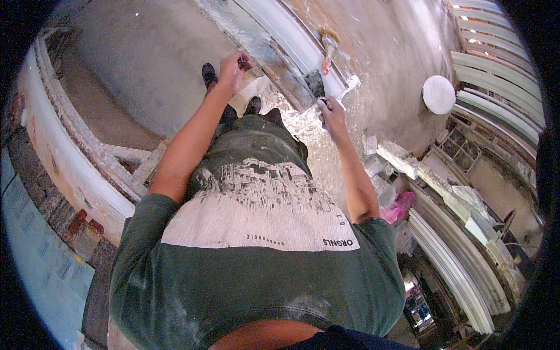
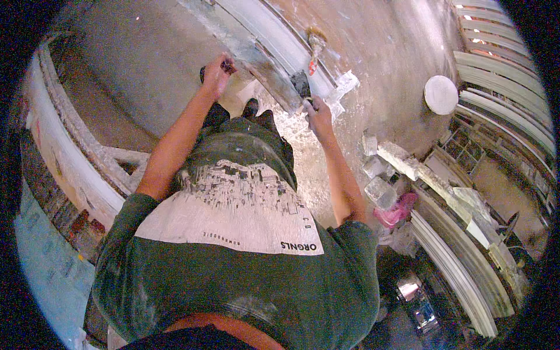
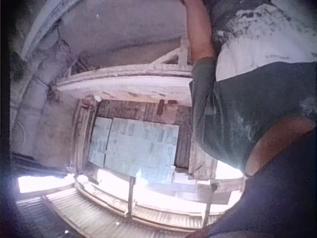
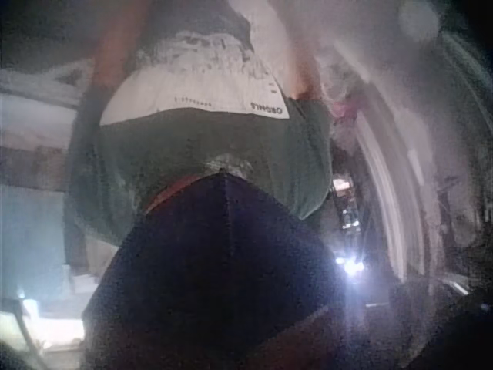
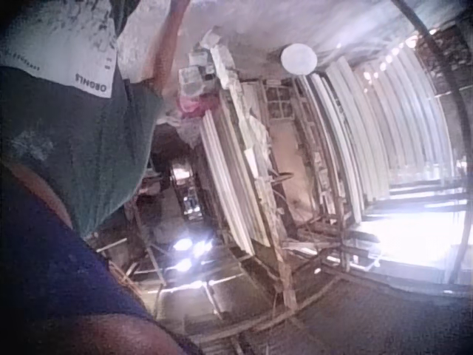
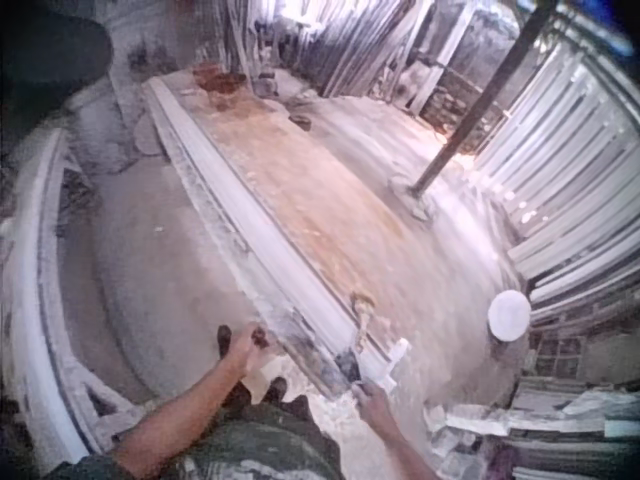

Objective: The person cleans a long white molding piece on a workbench using a brush and a scraper. They repeatedly brush the surface and edges, then scrape off residue, and continue alternating between brushing and scraping along the length of the molding.

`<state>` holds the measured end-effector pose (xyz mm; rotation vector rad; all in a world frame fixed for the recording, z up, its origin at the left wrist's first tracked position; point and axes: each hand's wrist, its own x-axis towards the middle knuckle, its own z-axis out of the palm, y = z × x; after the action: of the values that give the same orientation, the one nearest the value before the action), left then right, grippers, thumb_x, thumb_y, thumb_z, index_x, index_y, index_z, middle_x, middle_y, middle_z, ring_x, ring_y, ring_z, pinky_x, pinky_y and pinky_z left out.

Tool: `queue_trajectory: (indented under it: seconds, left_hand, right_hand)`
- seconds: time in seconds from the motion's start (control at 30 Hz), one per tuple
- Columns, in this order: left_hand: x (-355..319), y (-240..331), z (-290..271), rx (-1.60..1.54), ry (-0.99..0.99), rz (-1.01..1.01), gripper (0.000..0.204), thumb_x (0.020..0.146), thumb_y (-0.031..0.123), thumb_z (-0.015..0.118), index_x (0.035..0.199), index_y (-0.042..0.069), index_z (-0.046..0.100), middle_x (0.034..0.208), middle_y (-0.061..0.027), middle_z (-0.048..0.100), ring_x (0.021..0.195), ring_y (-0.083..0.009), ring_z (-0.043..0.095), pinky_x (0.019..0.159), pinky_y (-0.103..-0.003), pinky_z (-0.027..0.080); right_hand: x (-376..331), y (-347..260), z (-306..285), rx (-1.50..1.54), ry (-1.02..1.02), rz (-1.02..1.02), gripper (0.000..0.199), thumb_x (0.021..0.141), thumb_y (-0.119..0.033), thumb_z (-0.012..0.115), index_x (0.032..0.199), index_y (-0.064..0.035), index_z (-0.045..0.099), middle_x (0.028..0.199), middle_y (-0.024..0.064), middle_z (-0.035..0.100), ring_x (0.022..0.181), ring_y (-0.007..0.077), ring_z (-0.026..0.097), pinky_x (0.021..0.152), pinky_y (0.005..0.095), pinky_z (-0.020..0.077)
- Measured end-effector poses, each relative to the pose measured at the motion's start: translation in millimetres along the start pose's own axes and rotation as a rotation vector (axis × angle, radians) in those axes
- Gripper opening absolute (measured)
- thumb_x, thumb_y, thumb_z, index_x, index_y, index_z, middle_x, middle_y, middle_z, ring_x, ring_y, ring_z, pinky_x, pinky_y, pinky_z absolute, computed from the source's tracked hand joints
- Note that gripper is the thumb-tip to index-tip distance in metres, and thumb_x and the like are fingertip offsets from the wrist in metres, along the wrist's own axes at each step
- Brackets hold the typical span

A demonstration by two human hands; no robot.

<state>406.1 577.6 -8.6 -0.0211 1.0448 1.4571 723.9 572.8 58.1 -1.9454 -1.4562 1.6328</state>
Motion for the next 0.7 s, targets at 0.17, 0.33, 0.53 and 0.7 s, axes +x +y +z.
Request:
queue_trajectory:
  seconds: [0.17,0.33,0.53,0.7]
  left_hand:
    - [1.5,0.1,-0.2,0.006,0.049,-0.014,0.01,0.088,0.015,0.056,0.085,0.005,0.057,0.076,-0.0058,0.055,0.069,-0.0172,0.055,0.069,-0.034,0.051]
    - [6.9,-1.9,7.4,0.004,-0.051,-0.06,0.009,0.088,0.014,0.056,0.086,0.005,0.057,0.078,-0.0068,0.057,0.069,-0.0181,0.056,0.07,-0.036,0.05]
    - [-6.0,15.8,4.2,0.011,-0.049,0.002,0.011,0.09,0.015,0.054,0.086,0.006,0.057,0.077,-0.0059,0.056,0.072,-0.0186,0.055,0.072,-0.038,0.049]
    - [-10.8,22.7,-17.9,-0.035,0.027,0.001,0.012,0.091,0.016,0.054,0.083,0.007,0.057,0.077,-0.0062,0.055,0.073,-0.0192,0.054,0.072,-0.038,0.049]
  right_hand:
    - [58.9,-22.5,56.6,-0.26,0.25,-0.624,0.039,0.087,-0.036,0.06,0.106,-0.0024,0.064,0.086,0.018,0.068,0.072,0.0309,0.064,0.071,0.0369,0.0497]
    - [126.2,-81.5,80.8,-0.419,0.216,-0.693,0.041,0.086,-0.039,0.057,0.11,-0.0078,0.065,0.098,0.0244,0.064,0.089,0.0371,0.063,0.081,0.0435,0.0489]
    - [18.3,-12.7,-18.9,-0.912,0.07,-0.666,0.033,0.087,-0.026,0.054,0.119,-0.0211,0.06,0.094,0.0166,0.063,0.086,0.0349,0.063,0.075,0.0454,0.0514]
    - [-57.0,20.3,-61.7,-0.987,0.032,-0.451,0.037,0.089,-0.026,0.053,0.125,-0.0227,0.055,0.088,0.0151,0.06,0.077,0.0357,0.063,0.068,0.0461,0.052]
